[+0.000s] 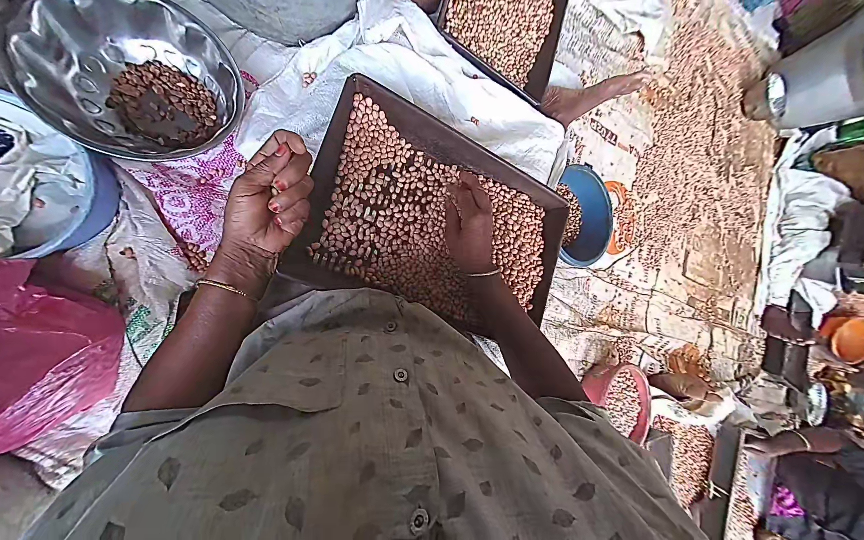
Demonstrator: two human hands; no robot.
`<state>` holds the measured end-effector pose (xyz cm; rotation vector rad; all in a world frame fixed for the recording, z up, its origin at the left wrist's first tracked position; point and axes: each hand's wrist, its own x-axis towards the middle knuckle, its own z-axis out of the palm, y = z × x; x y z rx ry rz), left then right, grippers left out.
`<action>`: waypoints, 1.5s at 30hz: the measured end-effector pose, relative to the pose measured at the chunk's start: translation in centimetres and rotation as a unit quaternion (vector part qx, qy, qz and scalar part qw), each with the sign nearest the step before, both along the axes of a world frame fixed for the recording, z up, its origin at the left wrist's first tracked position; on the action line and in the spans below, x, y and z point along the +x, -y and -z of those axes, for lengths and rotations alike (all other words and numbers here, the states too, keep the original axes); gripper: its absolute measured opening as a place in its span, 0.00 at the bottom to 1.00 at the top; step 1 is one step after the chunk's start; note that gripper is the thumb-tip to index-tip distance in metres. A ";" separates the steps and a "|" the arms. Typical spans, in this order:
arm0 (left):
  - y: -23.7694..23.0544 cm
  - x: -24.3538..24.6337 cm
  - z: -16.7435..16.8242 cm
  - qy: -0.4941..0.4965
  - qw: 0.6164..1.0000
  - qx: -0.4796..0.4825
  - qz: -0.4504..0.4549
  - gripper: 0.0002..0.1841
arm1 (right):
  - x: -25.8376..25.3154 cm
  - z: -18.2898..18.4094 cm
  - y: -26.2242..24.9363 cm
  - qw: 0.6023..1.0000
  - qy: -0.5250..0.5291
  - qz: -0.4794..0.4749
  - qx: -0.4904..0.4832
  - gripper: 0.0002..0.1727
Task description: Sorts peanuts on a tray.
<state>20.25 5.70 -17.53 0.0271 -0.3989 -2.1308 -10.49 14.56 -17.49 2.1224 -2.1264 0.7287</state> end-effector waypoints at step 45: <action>-0.1 0.0 -0.3 0.045 0.998 -0.031 -0.012 0.14 | 11.5 -0.4 9.6 0.981 -0.039 -0.083 0.174 0.16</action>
